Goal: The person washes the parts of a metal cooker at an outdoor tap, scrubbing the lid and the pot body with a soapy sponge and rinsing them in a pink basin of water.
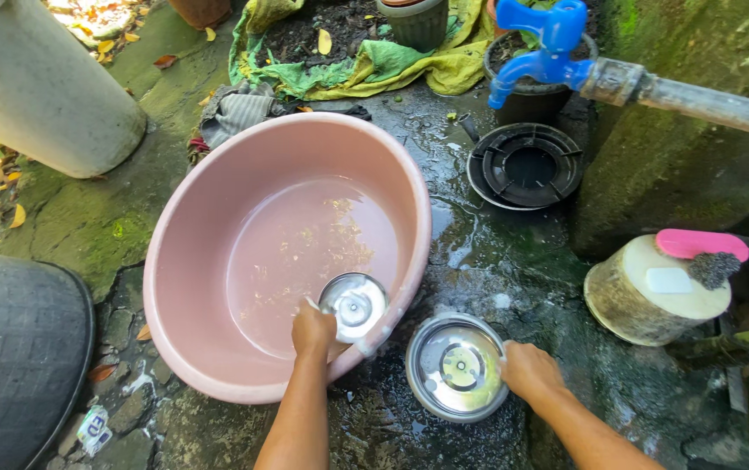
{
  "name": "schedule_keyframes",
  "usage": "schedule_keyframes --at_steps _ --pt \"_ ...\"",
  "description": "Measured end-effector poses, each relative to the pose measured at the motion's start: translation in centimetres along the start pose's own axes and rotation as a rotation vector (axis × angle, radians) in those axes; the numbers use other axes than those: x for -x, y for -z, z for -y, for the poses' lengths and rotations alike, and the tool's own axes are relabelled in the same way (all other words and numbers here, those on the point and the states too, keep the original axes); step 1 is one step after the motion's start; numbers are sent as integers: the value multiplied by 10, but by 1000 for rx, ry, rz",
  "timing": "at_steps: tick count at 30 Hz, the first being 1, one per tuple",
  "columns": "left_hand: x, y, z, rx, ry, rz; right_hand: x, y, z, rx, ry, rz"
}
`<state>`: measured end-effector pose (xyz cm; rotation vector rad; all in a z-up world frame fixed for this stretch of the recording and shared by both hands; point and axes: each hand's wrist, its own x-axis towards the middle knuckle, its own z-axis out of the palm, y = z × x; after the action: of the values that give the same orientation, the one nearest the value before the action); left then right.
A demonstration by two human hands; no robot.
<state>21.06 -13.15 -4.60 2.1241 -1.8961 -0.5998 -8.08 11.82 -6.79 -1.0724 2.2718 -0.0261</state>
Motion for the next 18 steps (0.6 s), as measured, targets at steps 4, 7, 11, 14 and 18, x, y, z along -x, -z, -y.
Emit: schedule_keyframes --at_steps 4,7,11,14,18 --pt "28 17 -66 390 -256 -28 -7 -1 -2 -148 126 -81" --pt "68 18 -112 549 -587 135 -11 11 1 -318 192 -156" --pt "122 5 -146 337 -660 313 -13 35 0 -502 87 -198" --pt "154 -6 -152 355 -715 223 -12 50 -5 -652 126 -360" --pt "182 -23 -169 378 -713 82 -7 59 -7 -739 151 -463"
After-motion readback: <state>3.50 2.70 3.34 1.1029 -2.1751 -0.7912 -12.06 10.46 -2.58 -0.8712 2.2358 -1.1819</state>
